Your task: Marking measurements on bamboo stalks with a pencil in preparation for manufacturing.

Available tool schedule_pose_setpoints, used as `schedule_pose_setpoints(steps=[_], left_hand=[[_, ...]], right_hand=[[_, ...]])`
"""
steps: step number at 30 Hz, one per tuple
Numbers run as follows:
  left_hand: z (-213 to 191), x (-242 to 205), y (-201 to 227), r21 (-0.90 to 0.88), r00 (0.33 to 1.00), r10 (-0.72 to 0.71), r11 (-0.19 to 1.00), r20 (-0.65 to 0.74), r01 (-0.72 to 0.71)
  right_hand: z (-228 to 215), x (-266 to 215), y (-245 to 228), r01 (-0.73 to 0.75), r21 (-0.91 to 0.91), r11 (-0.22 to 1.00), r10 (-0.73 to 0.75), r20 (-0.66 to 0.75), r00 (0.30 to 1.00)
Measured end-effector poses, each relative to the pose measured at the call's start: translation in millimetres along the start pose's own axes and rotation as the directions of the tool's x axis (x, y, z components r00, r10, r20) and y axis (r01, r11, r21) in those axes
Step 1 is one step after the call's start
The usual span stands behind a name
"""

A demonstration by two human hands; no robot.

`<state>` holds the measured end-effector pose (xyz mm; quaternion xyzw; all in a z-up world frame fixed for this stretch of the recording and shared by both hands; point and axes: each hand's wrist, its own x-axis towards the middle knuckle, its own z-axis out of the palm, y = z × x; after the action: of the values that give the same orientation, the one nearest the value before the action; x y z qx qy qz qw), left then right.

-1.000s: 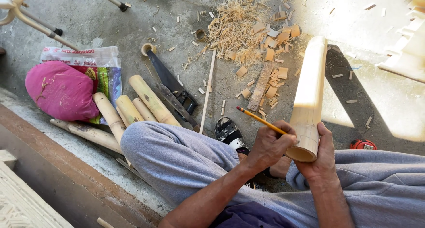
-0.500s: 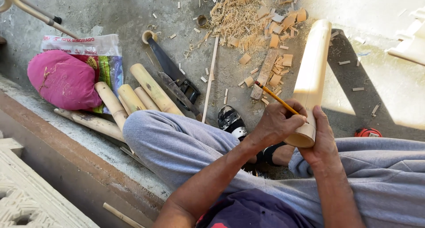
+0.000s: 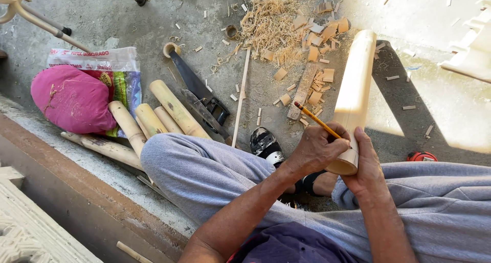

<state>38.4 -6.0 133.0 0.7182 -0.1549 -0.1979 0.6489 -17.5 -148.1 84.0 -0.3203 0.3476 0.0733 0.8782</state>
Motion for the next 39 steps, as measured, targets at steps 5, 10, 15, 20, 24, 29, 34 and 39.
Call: schedule_pose_setpoints(steps=[5,10,15,20,24,29,34,39], left_hand=[[-1.7,-8.5,2.9,-0.012,0.999,-0.035,0.999,0.009,0.035],[-1.8,-11.8,0.8,-0.006,0.999,0.036,0.999,0.029,-0.036],[-3.1,-6.5,6.7,-0.004,1.0,-0.005,1.0,-0.012,0.005],[-5.7,-22.7,1.4,0.023,0.998,0.035,0.999,0.053,-0.037],[-7.3,-34.2,20.4,0.013,0.993,0.093,0.995,0.071,-0.094],[-8.7,-27.5,65.3,0.152,0.799,0.553,0.833,-0.235,-0.532],[-4.7,-16.7,65.8,0.286,0.693,0.692,0.719,-0.205,-0.633],[-3.7,-13.6,60.3,0.31,0.675,0.713,0.696,-0.189,-0.648]], right_hand=[[-2.0,-0.9,0.6,0.015,-0.017,1.0,-0.014,0.016,1.0],[1.7,-2.4,0.3,0.004,-0.029,1.0,-0.004,-0.007,1.0],[-4.3,2.9,4.9,0.012,-0.004,1.0,-0.012,0.02,1.0],[13.7,-7.8,-5.9,-0.002,-0.079,0.997,0.001,-0.012,1.0],[10.0,-4.0,-16.9,0.046,0.061,0.997,-0.054,0.129,0.99],[41.9,-21.0,-42.4,0.111,0.122,0.986,-0.133,0.187,0.973],[42.4,-15.0,-47.2,0.107,0.106,0.989,-0.127,0.211,0.969],[41.5,-17.4,-45.9,0.127,0.062,0.99,-0.135,0.166,0.977]])
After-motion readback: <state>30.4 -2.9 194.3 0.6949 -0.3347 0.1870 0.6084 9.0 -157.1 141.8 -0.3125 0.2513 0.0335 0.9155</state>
